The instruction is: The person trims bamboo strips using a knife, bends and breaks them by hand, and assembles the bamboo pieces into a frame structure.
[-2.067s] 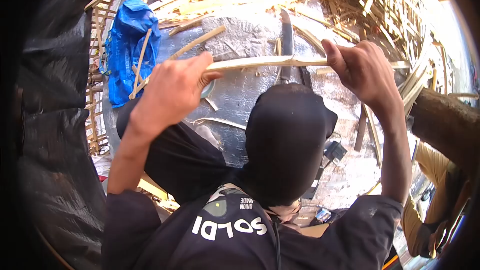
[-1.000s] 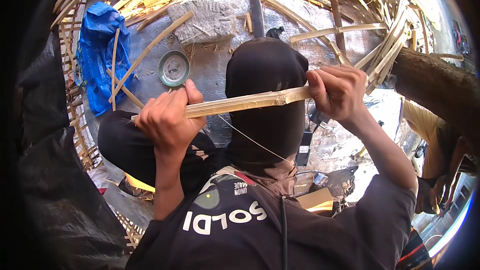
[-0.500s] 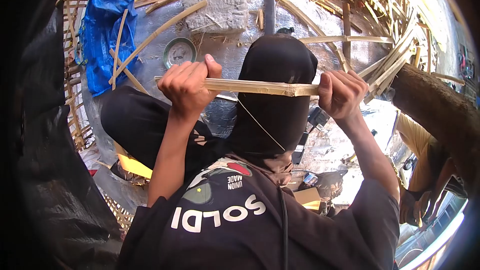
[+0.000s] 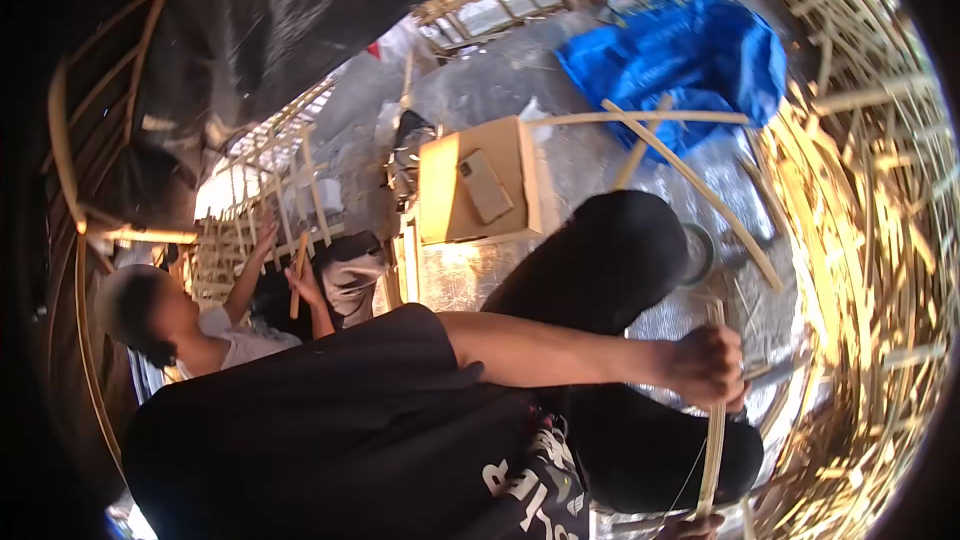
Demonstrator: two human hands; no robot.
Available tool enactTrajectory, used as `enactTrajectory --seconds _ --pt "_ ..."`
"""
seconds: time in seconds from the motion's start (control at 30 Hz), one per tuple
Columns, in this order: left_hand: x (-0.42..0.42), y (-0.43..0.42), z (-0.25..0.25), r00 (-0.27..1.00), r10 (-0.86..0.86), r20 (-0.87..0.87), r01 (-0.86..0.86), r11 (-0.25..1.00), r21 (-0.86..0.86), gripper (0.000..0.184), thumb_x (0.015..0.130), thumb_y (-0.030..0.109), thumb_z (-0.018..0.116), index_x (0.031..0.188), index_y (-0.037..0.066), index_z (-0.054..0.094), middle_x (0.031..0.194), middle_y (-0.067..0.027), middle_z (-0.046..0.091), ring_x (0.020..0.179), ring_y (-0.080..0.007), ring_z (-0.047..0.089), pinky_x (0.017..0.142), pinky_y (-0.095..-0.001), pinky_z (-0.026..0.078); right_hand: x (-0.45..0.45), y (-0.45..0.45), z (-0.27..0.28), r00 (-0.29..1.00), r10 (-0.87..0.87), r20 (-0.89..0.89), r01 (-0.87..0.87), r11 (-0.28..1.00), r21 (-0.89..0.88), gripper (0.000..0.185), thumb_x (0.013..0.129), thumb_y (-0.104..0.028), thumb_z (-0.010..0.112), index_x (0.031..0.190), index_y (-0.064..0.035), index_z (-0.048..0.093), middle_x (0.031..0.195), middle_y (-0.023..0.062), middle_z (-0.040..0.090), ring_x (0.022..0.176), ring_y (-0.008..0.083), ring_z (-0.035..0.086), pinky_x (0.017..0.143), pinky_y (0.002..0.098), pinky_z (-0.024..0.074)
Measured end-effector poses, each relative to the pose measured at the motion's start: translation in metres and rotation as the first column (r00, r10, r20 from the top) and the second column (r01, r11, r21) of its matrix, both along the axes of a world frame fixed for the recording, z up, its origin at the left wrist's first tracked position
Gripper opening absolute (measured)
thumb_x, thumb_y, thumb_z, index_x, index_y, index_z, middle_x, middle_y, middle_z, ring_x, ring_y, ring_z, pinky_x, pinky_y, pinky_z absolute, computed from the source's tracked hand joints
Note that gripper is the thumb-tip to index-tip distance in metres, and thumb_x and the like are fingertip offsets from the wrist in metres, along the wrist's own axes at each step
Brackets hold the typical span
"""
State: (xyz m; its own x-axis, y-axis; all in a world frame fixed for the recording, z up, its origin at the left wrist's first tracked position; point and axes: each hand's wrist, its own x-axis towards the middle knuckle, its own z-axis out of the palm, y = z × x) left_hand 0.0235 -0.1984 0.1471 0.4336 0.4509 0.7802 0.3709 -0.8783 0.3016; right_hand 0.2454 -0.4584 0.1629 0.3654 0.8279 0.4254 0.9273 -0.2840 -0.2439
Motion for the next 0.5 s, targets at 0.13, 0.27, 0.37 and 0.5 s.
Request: enactTrajectory --seconds 0.13,0.27,0.37,0.5 --pt "-0.006 0.001 -0.001 0.998 0.049 -0.037 -0.050 0.998 -0.031 0.039 0.072 0.020 0.064 0.040 0.019 0.042 0.038 0.0028 0.045 0.037 -0.0157 0.049 0.045 -0.0319 0.038 -0.023 0.018 0.001 0.998 -0.055 0.010 0.055 0.998 0.015 0.053 0.104 -0.031 0.041 0.073 0.0049 0.064 0.051 0.0133 0.053 0.040 0.0274 0.043 0.044 0.0442 0.0318" --pt "-0.003 0.001 -0.007 0.997 0.076 -0.022 -0.077 0.995 -0.063 0.043 0.071 0.020 0.064 0.037 0.020 0.038 0.037 0.0025 0.046 0.035 -0.0170 0.049 0.045 -0.0320 0.039 -0.027 0.026 0.000 0.997 -0.071 0.014 0.071 0.997 0.020 0.054 0.104 -0.032 0.040 0.072 0.0050 0.063 0.051 0.0134 0.053 0.040 0.0272 0.043 0.044 0.0445 0.0317" --pt "0.001 0.001 -0.014 0.996 0.088 0.022 -0.086 0.993 -0.084 0.042 0.071 0.020 0.064 0.037 0.019 0.039 0.037 0.0023 0.047 0.035 -0.0176 0.049 0.044 -0.0331 0.040 -0.029 0.023 0.003 0.995 -0.100 0.014 0.099 0.995 0.017 0.055 0.104 -0.033 0.040 0.071 0.0050 0.063 0.051 0.0134 0.053 0.040 0.0270 0.042 0.044 0.0447 0.0316" --pt "-0.001 0.007 -0.012 0.996 0.068 0.065 -0.063 0.995 -0.073 0.039 0.069 0.022 0.066 0.039 0.018 0.041 0.038 0.0007 0.047 0.035 -0.0198 0.050 0.042 -0.0348 0.040 -0.029 0.023 0.009 0.993 -0.114 0.019 0.114 0.993 0.018 0.057 0.105 -0.034 0.039 0.070 0.0051 0.062 0.051 0.0135 0.053 0.040 0.0267 0.042 0.044 0.0450 0.0315"
